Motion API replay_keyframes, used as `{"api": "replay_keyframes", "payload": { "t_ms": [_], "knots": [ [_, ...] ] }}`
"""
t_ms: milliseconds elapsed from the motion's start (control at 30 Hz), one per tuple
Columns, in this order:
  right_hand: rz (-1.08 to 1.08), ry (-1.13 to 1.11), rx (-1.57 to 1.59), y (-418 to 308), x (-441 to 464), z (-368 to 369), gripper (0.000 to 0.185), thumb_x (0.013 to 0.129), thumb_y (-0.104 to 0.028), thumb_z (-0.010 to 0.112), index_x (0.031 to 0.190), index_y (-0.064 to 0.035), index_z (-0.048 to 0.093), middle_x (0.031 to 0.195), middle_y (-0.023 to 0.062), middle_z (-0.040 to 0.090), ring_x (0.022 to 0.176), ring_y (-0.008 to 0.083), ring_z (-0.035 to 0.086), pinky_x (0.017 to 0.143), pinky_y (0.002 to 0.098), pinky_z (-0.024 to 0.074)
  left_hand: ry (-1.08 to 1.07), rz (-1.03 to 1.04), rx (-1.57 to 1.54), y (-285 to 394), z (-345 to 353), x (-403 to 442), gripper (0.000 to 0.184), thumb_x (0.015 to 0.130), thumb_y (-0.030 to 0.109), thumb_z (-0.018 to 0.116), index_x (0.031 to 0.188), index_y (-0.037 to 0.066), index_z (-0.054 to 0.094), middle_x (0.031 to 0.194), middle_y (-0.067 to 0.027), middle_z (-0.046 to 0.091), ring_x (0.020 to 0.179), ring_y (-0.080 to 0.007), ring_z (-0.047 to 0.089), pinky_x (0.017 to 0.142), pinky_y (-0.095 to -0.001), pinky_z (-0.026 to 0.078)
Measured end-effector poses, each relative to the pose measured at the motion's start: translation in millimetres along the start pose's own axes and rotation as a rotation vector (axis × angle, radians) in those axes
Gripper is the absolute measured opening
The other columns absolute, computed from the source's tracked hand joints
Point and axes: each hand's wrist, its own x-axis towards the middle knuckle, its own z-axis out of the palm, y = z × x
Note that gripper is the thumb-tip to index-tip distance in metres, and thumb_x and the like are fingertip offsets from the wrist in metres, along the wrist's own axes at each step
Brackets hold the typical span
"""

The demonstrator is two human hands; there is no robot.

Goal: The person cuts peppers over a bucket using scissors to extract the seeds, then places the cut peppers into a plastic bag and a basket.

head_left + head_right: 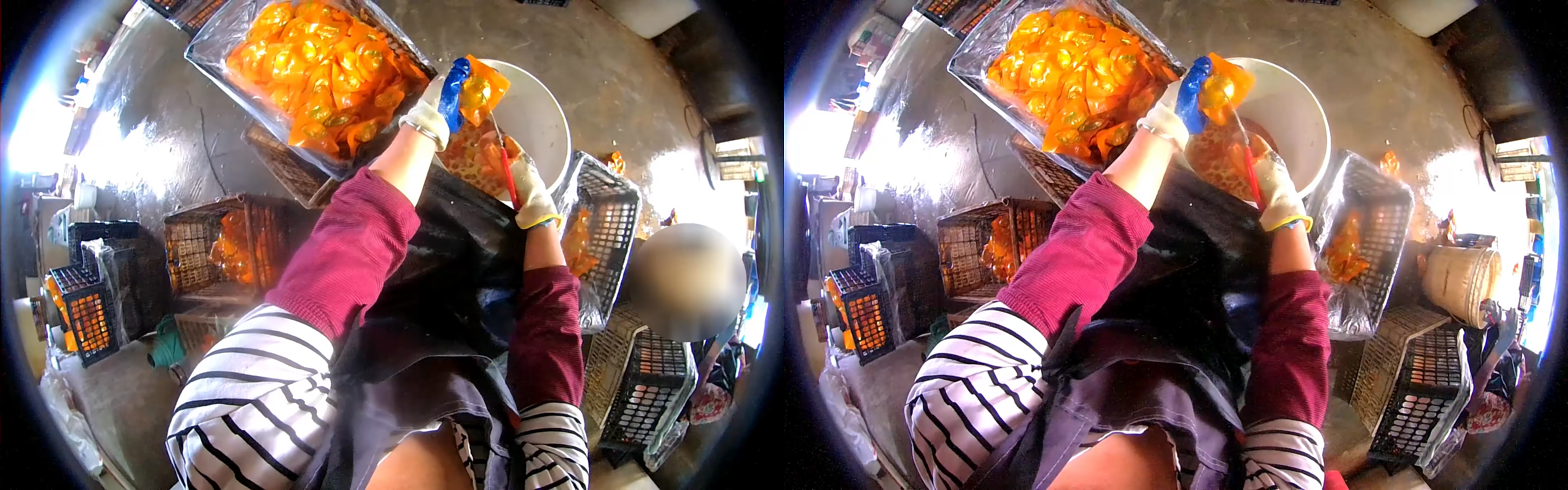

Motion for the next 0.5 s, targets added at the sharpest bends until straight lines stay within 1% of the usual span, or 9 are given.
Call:
{"api": "replay_keyframes", "payload": {
  "t_ms": [100, 133, 200, 267, 300, 367, 400, 433, 500],
  "knots": [
    [0.139, 0.050, -0.076, -8.5, 0.8, -3.7, 0.034, 0.091, -0.027, 0.059, 0.116, -0.0038, 0.056, 0.093, 0.0070, 0.067, 0.076, 0.0138, 0.061, 0.068, 0.0233, 0.0476, -0.298, 0.031, 0.119, -7.9, -11.1, 19.7, 0.053, 0.085, 0.035, 0.066, 0.124, 0.003, 0.050, 0.116, -0.0103, 0.059, 0.105, -0.0204, 0.058, 0.088, -0.0283, 0.047],
    [0.118, 0.052, -0.091, -10.2, 0.0, -4.6, 0.035, 0.092, -0.029, 0.058, 0.116, -0.0037, 0.055, 0.090, 0.0070, 0.067, 0.073, 0.0137, 0.061, 0.067, 0.0235, 0.0474, -0.302, 0.037, 0.120, -13.1, -13.8, 22.6, 0.052, 0.083, 0.030, 0.070, 0.123, 0.004, 0.051, 0.111, -0.0096, 0.060, 0.100, -0.0184, 0.059, 0.087, -0.0256, 0.047],
    [0.076, 0.056, -0.121, -12.5, -1.0, -5.8, 0.037, 0.092, -0.032, 0.056, 0.116, -0.0036, 0.055, 0.084, 0.0070, 0.067, 0.069, 0.0136, 0.060, 0.066, 0.0239, 0.0470, -0.187, 0.069, 0.224, -17.2, -13.6, 25.0, 0.050, 0.083, 0.030, 0.070, 0.121, 0.003, 0.053, 0.109, -0.0094, 0.061, 0.097, -0.0175, 0.059, 0.085, -0.0253, 0.048],
    [0.102, 0.092, -0.241, -13.2, -1.5, -9.8, 0.037, 0.092, -0.030, 0.057, 0.116, -0.0022, 0.055, 0.089, 0.0088, 0.067, 0.073, 0.0147, 0.061, 0.067, 0.0247, 0.0477, -0.159, 0.174, 0.307, -19.1, -11.7, 29.9, 0.047, 0.083, 0.033, 0.069, 0.116, 0.001, 0.057, 0.104, -0.0083, 0.063, 0.093, -0.0151, 0.059, 0.080, -0.0243, 0.048],
    [0.113, 0.106, -0.300, -13.4, -1.5, -11.9, 0.038, 0.092, -0.030, 0.057, 0.116, -0.0015, 0.054, 0.091, 0.0097, 0.067, 0.075, 0.0152, 0.062, 0.068, 0.0252, 0.0480, -0.050, 0.140, 0.328, -17.2, -14.2, 31.0, 0.047, 0.083, 0.034, 0.068, 0.113, 0.000, 0.058, 0.102, -0.0080, 0.063, 0.092, -0.0149, 0.059, 0.079, -0.0245, 0.047],
    [0.071, 0.084, -0.068, -9.1, -4.0, -19.3, 0.039, 0.087, -0.026, 0.059, 0.116, 0.0001, 0.055, 0.097, 0.0112, 0.066, 0.081, 0.0166, 0.062, 0.073, 0.0261, 0.0483, 0.165, 0.067, 0.366, -9.7, -14.7, 25.6, 0.048, 0.083, 0.038, 0.067, 0.109, -0.002, 0.060, 0.098, -0.0074, 0.064, 0.090, -0.0144, 0.059, 0.077, -0.0250, 0.046],
    [0.052, 0.075, 0.047, -7.3, -6.0, -22.4, 0.040, 0.085, -0.024, 0.061, 0.116, 0.0009, 0.055, 0.100, 0.0120, 0.066, 0.084, 0.0173, 0.062, 0.075, 0.0265, 0.0485, 0.226, 0.100, 0.367, 5.2, 1.7, 4.0, 0.049, 0.083, 0.041, 0.065, 0.106, -0.002, 0.062, 0.097, -0.0077, 0.065, 0.087, -0.0146, 0.060, 0.077, -0.0260, 0.045],
    [0.030, 0.076, 0.011, -6.5, -7.1, -25.0, 0.044, 0.081, -0.024, 0.061, 0.117, 0.0014, 0.055, 0.104, 0.0124, 0.064, 0.088, 0.0180, 0.062, 0.077, 0.0267, 0.0481, 0.217, 0.195, 0.251, -4.6, -8.8, 18.3, 0.050, 0.084, 0.042, 0.064, 0.107, -0.002, 0.062, 0.097, -0.0086, 0.066, 0.086, -0.0158, 0.061, 0.077, -0.0268, 0.045],
    [0.009, 0.069, -0.026, -10.0, -7.2, -23.4, 0.048, 0.078, -0.024, 0.061, 0.117, 0.0019, 0.055, 0.107, 0.0128, 0.063, 0.091, 0.0187, 0.061, 0.080, 0.0268, 0.0477, 0.214, 0.206, 0.282, -2.7, -9.5, 17.6, 0.052, 0.084, 0.041, 0.065, 0.112, -0.002, 0.060, 0.101, -0.0099, 0.065, 0.088, -0.0168, 0.061, 0.079, -0.0265, 0.045]
  ]
}}
